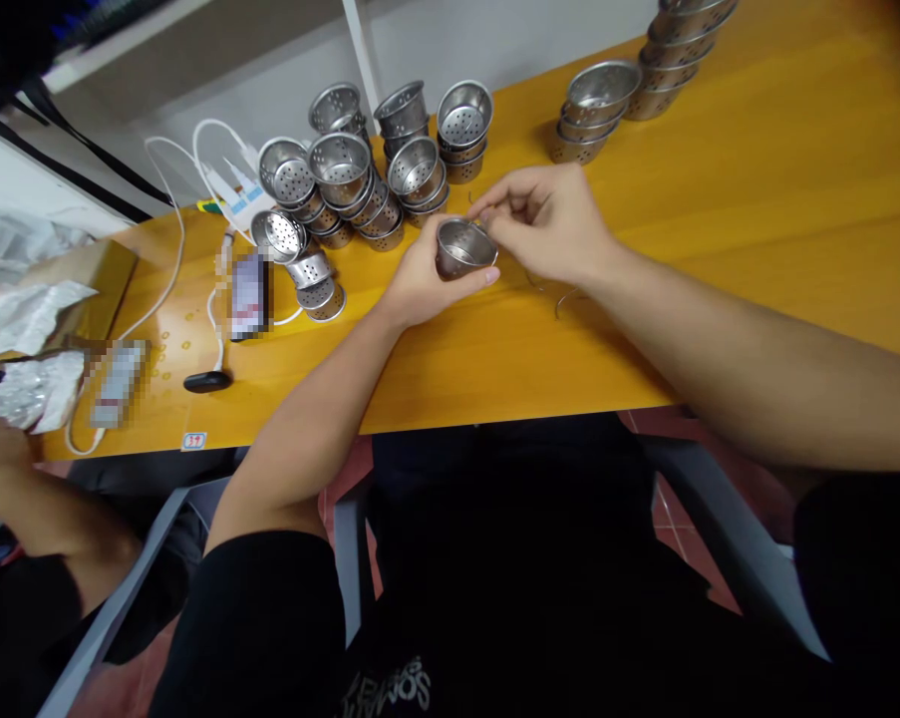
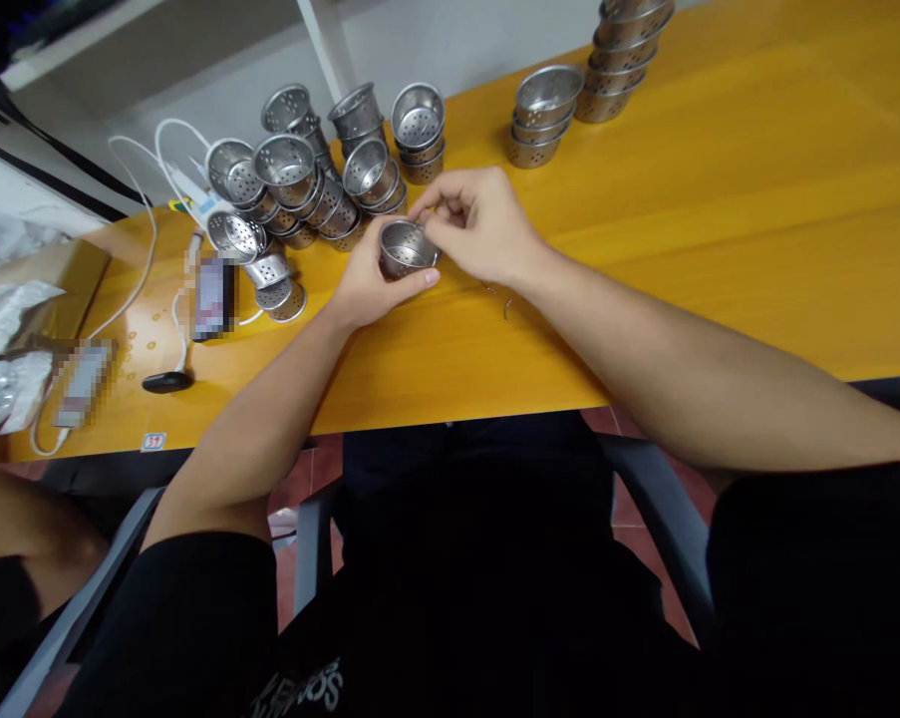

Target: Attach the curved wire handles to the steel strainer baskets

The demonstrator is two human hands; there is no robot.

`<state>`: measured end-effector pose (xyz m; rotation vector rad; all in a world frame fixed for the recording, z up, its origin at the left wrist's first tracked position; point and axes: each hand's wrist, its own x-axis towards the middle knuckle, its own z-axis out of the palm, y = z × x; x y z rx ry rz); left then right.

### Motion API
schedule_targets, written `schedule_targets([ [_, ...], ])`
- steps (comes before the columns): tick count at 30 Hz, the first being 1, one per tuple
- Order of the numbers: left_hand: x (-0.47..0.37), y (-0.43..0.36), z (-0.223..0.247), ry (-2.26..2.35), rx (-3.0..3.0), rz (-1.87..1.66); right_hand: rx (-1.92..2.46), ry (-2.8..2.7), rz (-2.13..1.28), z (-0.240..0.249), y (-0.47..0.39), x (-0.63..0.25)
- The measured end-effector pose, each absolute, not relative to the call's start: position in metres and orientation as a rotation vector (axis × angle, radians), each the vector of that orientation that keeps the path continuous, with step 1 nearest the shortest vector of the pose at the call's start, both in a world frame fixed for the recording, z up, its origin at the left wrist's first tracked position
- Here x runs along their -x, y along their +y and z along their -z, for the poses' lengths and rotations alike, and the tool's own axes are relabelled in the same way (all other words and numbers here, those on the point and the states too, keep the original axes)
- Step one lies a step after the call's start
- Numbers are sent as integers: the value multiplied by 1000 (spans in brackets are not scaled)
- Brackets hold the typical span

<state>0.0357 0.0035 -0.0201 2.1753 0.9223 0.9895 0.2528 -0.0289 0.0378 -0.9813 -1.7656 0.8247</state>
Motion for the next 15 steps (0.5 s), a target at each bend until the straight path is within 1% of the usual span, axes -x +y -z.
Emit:
schedule_targets([
  [4, -34, 1, 17, 875, -2013, -959, 811, -1870, -1170, -45, -30, -264],
  [6, -33, 0, 15, 852, -1953, -956, 697, -1880, -1262, -42, -26, -268],
  [9, -32, 0, 15, 819, -2002, -940, 584, -1847, -1272, -34, -19, -269],
  [15, -31, 7, 23, 860, -2153, -945, 607, -1802, -1257, -27, -14, -265],
])
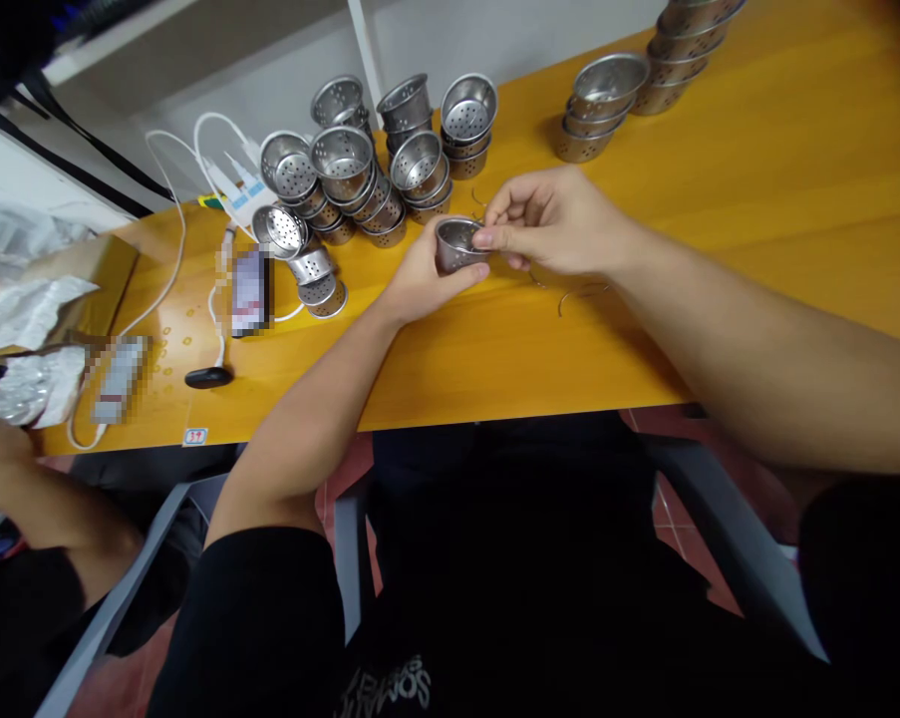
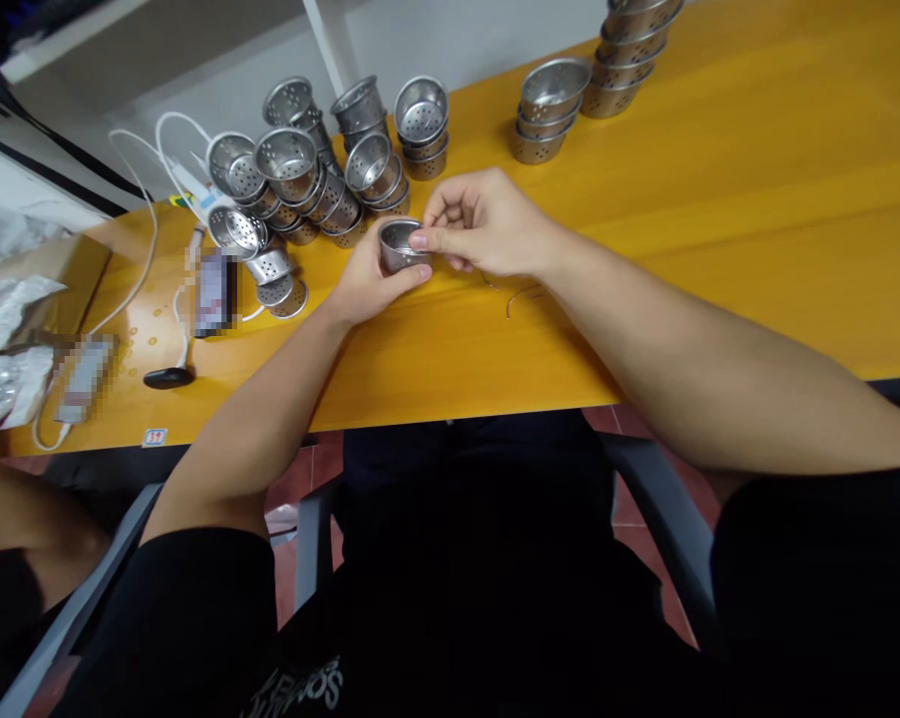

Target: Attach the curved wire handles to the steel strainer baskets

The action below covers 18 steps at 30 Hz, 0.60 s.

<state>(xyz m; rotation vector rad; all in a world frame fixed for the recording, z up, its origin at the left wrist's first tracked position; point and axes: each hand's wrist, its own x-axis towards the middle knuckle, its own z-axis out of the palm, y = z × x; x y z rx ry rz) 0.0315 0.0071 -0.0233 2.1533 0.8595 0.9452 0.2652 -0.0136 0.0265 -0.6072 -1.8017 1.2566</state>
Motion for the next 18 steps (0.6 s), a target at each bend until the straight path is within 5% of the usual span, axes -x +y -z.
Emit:
schedule_targets([
  [18, -28, 17, 32, 863, -2222, -955, 765, -1804, -1095, -30, -19, -262],
])
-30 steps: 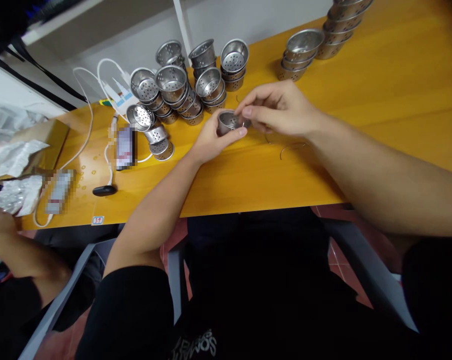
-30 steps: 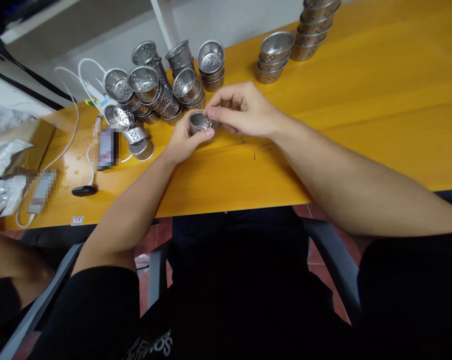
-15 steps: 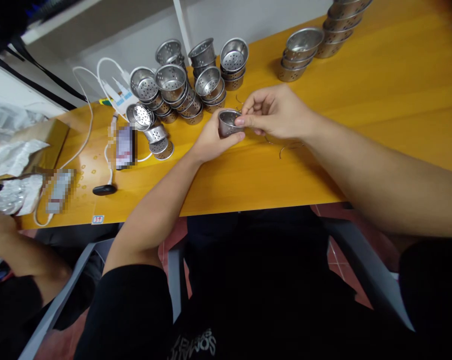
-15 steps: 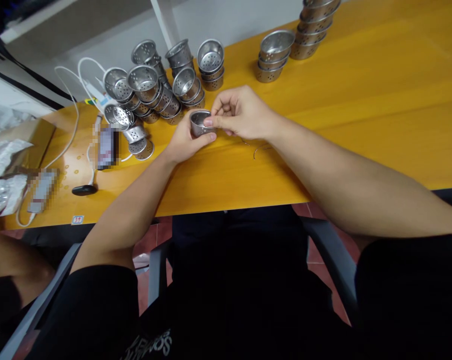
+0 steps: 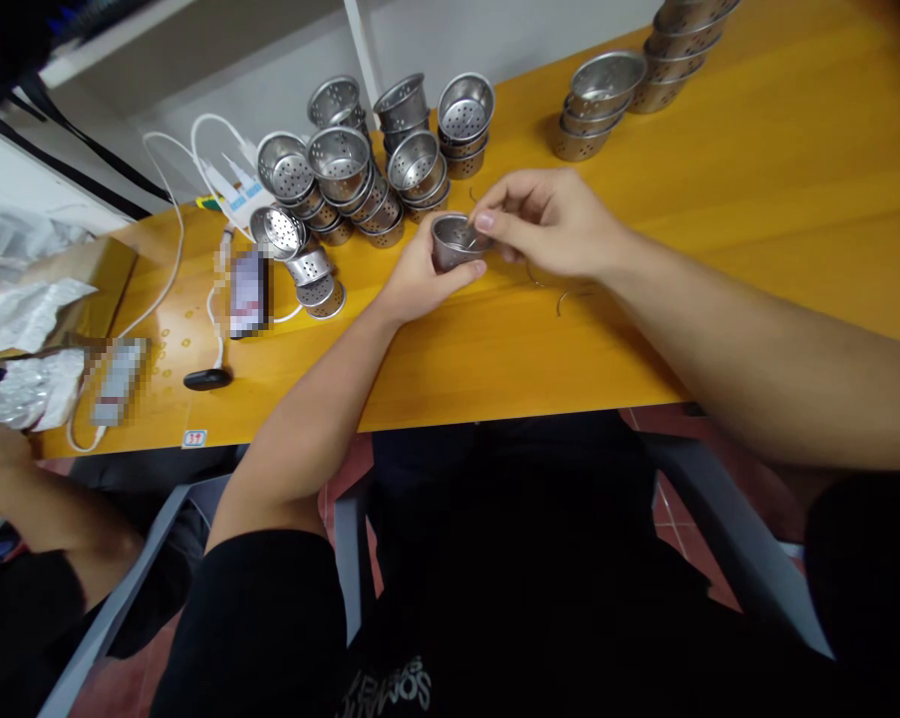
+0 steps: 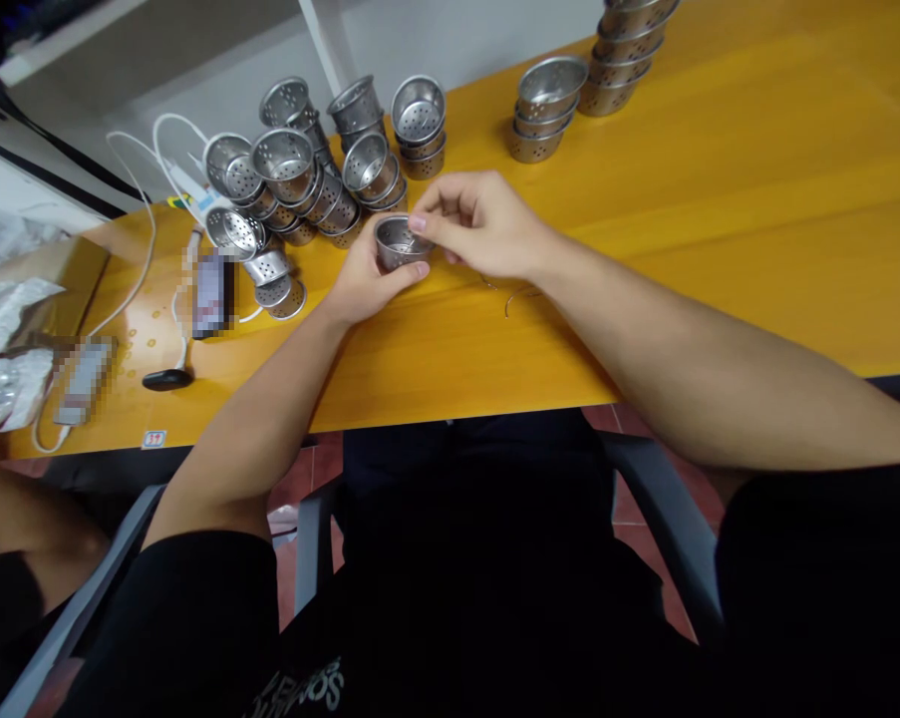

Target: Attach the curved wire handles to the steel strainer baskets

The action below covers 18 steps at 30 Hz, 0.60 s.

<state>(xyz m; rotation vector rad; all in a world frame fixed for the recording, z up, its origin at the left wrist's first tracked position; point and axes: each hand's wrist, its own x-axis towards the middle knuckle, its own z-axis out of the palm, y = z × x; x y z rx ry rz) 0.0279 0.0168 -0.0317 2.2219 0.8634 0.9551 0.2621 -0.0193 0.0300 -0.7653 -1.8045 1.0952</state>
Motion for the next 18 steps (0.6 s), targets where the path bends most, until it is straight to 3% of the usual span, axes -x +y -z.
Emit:
schedule_targets([
  [7, -25, 22, 33, 903, -2187, -975, 888, -1912, -740, -36, -24, -266],
  [18, -25, 21, 35, 834, -2202, -1025, 733, -2188, -706, -16, -15, -270],
])
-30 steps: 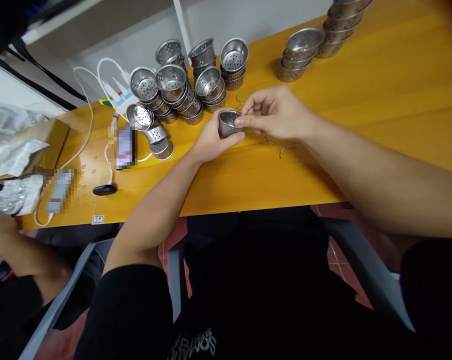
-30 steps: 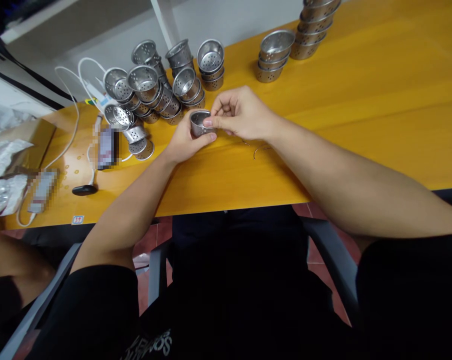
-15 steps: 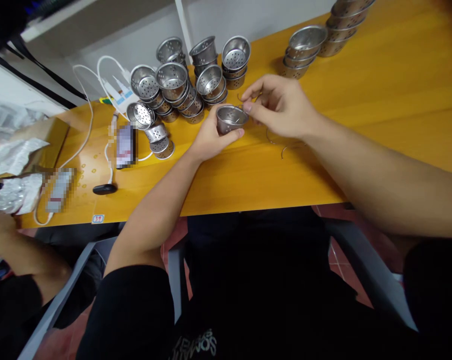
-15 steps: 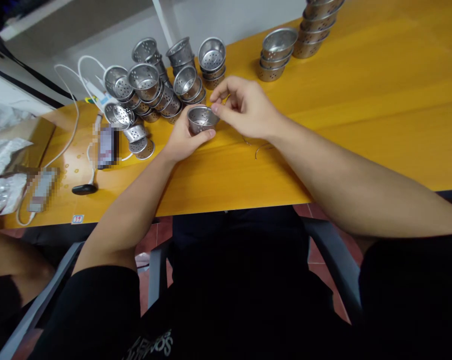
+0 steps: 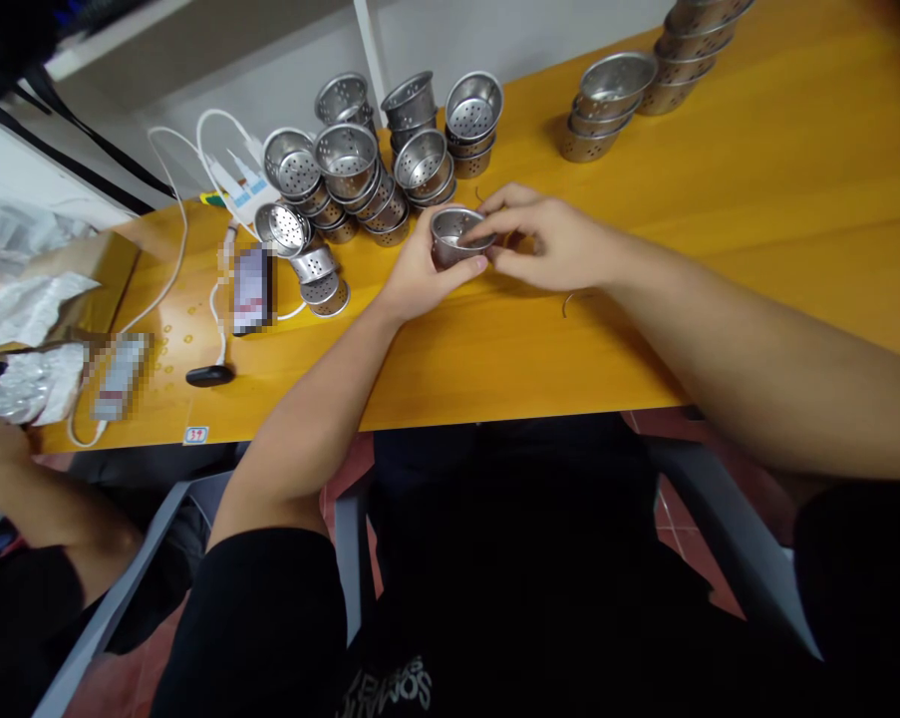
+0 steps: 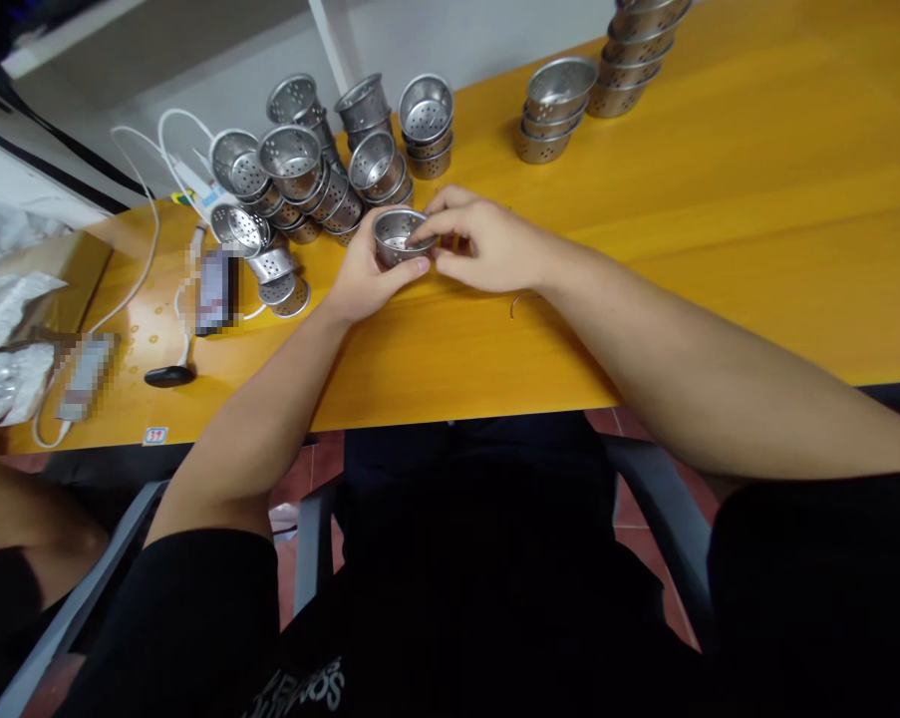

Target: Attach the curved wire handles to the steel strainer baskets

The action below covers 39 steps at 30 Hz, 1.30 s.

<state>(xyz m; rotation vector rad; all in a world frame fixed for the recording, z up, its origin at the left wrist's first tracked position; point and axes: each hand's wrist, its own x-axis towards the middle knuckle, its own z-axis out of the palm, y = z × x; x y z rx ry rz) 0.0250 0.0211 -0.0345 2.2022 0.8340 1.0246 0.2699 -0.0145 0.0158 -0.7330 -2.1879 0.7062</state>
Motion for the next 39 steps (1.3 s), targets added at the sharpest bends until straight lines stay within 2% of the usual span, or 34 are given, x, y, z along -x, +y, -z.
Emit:
schedule_targets([
  [5, -26, 15, 32, 847, -2231, -1022, 639, -2157, -771, -7, -9, -268],
  [17, -26, 19, 34, 910, -2144, -1050, 704, -2026, -843, -26, -12, -277],
  [25, -21, 24, 37, 952, -1938, -1013, 1374, -1743, -417, -31, 16, -305],
  [39, -20, 25, 39, 905, -1986, -992, 1458, -1595, -593, -2, 50, -309],
])
